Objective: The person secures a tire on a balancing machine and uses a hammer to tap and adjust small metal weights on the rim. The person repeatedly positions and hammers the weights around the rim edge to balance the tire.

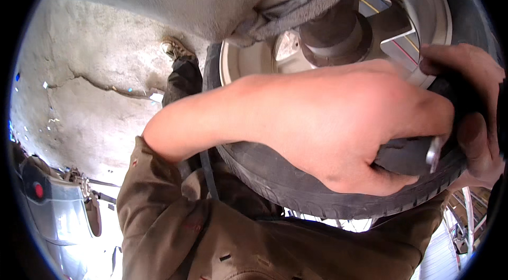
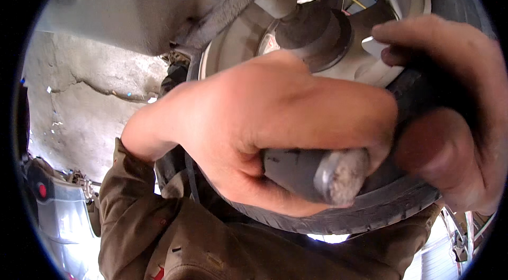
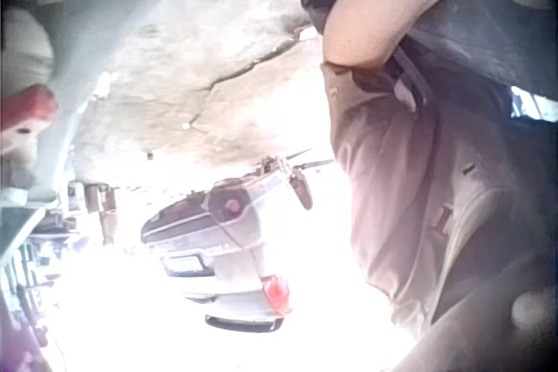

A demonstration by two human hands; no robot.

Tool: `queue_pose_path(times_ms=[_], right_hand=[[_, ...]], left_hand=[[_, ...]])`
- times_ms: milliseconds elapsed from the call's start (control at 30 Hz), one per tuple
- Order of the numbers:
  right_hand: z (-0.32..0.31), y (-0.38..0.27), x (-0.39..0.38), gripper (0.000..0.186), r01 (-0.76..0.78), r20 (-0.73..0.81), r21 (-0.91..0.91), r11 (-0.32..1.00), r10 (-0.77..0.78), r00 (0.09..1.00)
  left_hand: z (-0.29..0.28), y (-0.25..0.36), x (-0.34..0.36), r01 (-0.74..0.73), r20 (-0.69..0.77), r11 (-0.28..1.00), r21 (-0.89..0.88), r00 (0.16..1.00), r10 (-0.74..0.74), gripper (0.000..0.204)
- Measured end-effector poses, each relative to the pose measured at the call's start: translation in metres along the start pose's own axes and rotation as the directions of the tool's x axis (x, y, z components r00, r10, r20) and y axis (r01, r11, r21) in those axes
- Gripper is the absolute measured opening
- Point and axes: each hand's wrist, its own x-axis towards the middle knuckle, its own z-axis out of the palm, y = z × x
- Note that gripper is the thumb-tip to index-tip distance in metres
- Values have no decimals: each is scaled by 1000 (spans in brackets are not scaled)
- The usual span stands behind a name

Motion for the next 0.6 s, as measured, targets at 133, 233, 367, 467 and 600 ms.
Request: queue_pose_path(times_ms=[133,233,367,467,600], right_hand=[[4,5,4,71,10,25,54,998,-11,1000],[-2,-2,22,71,18,113,106,994,-30,993],[-14,-15,75,70,12,436,251,968,-124,892],[-18,-33,120,70,39,696,256,966,-212,686],[7,-62,136,61,319,793,118,941,-282,540]], left_hand=[[-3,-11,4,-85,-175,996,20,981,88,27],[-2,-10,10,-137,-255,988,71,955,151,29],[-4,6,16,203,-246,963,179,957,-156,30],[0,11,19,317,-229,932,177,934,-274,35],[2,-4,10,240,-187,928,287,964,-191,44]])
